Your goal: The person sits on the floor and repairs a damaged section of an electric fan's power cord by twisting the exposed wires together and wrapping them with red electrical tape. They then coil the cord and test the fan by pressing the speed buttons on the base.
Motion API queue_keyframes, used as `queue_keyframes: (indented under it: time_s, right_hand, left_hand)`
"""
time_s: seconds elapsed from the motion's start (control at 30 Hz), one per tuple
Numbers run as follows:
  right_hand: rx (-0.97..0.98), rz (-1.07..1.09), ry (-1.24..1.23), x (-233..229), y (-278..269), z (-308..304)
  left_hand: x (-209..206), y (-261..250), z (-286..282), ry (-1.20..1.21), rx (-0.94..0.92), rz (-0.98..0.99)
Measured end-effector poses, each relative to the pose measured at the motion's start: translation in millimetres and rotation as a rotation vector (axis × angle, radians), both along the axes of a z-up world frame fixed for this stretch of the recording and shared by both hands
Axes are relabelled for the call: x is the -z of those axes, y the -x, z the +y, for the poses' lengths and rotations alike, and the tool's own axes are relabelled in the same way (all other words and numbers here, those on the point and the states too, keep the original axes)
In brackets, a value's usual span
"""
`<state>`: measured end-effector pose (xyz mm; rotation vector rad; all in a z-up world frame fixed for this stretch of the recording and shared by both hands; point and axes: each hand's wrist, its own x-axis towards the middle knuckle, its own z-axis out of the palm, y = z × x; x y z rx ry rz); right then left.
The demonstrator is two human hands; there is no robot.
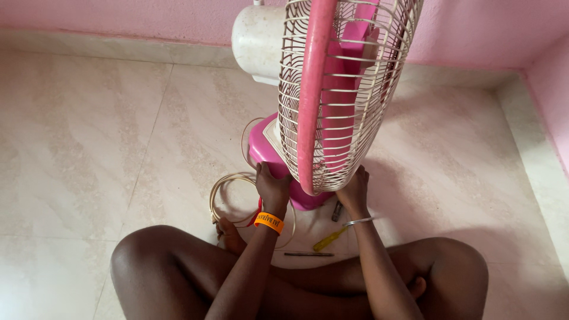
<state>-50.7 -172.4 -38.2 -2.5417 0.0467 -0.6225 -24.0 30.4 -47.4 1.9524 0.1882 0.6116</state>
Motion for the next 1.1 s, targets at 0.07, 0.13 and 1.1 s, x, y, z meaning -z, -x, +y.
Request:
queue_keyframes:
  time_s: [0.07,0.13,1.1]
  right_hand:
    - [0.046,0.198,-0.163,-5,1,1]
    - [0.083,0.324,-0.261,-8,3,2]
    - [0.262,0.423,-0.137,2,33,13]
  left_hand:
    - [3,0,3,0.039,0.026,0.134]
    - [5,-1,4,0.060,0.044,0.190]
    - [43,-23,43,0.280,0.467,0.006]
